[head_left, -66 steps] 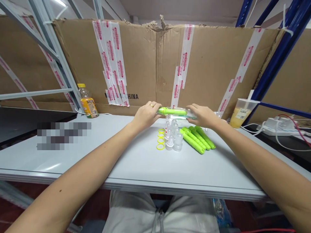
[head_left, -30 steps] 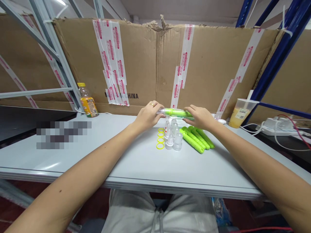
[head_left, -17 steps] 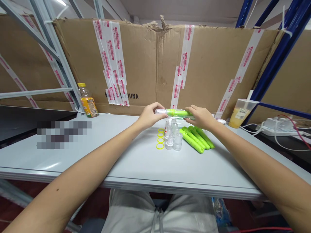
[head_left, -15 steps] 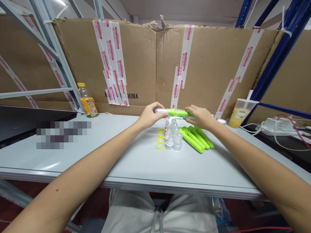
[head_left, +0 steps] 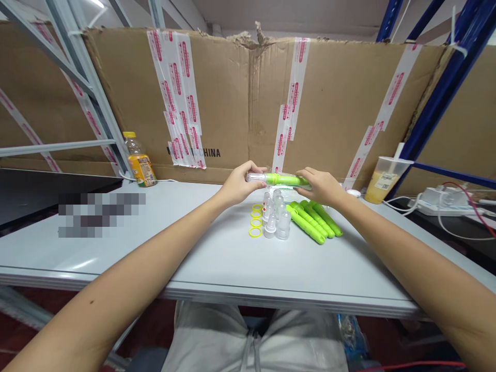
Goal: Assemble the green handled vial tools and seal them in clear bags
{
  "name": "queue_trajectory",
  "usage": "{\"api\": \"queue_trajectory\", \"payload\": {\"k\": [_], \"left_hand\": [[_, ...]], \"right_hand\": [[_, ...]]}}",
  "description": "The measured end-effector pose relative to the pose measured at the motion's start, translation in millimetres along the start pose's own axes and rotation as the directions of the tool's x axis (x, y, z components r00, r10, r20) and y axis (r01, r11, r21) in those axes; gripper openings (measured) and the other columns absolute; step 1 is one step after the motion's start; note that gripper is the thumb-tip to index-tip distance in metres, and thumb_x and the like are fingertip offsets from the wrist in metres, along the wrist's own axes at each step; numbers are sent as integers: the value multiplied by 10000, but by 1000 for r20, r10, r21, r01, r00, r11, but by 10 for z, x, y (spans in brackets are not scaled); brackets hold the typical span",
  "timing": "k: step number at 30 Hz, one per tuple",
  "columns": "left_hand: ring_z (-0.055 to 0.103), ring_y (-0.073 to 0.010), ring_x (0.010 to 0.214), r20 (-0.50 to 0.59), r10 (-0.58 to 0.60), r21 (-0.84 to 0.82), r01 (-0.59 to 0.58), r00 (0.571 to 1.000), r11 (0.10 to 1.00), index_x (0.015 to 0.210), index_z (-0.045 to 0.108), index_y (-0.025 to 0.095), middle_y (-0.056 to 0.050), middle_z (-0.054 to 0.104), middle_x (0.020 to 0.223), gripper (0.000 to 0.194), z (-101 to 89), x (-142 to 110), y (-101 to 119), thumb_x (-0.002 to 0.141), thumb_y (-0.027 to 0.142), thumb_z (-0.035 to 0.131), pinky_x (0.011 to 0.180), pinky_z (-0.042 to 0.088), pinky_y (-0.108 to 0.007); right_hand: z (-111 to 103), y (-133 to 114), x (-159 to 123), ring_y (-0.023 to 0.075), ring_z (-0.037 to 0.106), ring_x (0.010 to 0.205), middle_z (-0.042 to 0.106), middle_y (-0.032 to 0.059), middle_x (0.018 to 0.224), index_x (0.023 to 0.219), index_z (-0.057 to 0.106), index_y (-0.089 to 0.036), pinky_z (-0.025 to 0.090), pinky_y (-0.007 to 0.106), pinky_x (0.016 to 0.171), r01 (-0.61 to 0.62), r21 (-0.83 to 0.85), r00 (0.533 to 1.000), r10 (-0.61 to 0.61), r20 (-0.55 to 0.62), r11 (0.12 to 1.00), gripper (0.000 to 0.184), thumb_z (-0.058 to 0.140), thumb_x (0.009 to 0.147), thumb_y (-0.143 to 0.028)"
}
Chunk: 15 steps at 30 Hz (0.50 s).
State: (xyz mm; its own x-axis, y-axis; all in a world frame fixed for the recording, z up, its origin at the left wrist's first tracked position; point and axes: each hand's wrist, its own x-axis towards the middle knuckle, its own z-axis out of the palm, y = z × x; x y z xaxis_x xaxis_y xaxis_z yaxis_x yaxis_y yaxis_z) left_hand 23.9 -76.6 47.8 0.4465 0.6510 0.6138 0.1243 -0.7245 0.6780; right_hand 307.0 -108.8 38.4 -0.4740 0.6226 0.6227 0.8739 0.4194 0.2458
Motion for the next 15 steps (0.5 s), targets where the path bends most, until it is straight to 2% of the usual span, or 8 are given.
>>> {"api": "queue_trajectory", "payload": {"k": [3, 8, 11, 15], "left_hand": [[651, -209, 1061, 14, 15, 51, -16, 1000, 999, 902, 534, 183, -120, 676, 1221, 255, -4, -7, -3, 752, 253, 729, 814, 520, -340], [603, -159, 813, -20, 84, 350, -71, 996, 934, 967, 608, 190, -21, 674, 949, 233, -30, -18, 34, 779, 279, 713, 735, 480, -309], [588, -162, 846, -24, 162, 474, -132, 986, 871, 981, 635, 191, -27, 646, 977, 229, -25, -26, 53, 781, 262, 722, 759, 466, -305], [587, -166, 874, -11, 207, 510, -172, 978, 843, 1001, 649, 194, -30, 634, 979, 237, 1, -37, 69, 789, 260, 732, 778, 468, -302]], "right_hand": [[0, 0, -2, 228, 634, 826, 688, 88, 1053, 1168, 589, -185, 391, 309, 646, 11, 5, 1000, -11, -8, 1000, 332, 554, 888, -360], [-3, -23, 1, 225, 623, 802, 685, 96, 1044, 1176, 585, -184, 393, 307, 655, 46, 22, 999, -46, -22, 999, 345, 545, 893, -376], [-13, -54, 5, 226, 618, 795, 683, 100, 1020, 1178, 588, -175, 395, 309, 661, 64, 8, 997, -64, -32, 998, 347, 537, 896, -369], [-21, -83, 9, 232, 614, 787, 681, 103, 998, 1170, 598, -164, 389, 312, 653, 62, -30, 997, -63, -38, 998, 351, 542, 886, -363]]}}
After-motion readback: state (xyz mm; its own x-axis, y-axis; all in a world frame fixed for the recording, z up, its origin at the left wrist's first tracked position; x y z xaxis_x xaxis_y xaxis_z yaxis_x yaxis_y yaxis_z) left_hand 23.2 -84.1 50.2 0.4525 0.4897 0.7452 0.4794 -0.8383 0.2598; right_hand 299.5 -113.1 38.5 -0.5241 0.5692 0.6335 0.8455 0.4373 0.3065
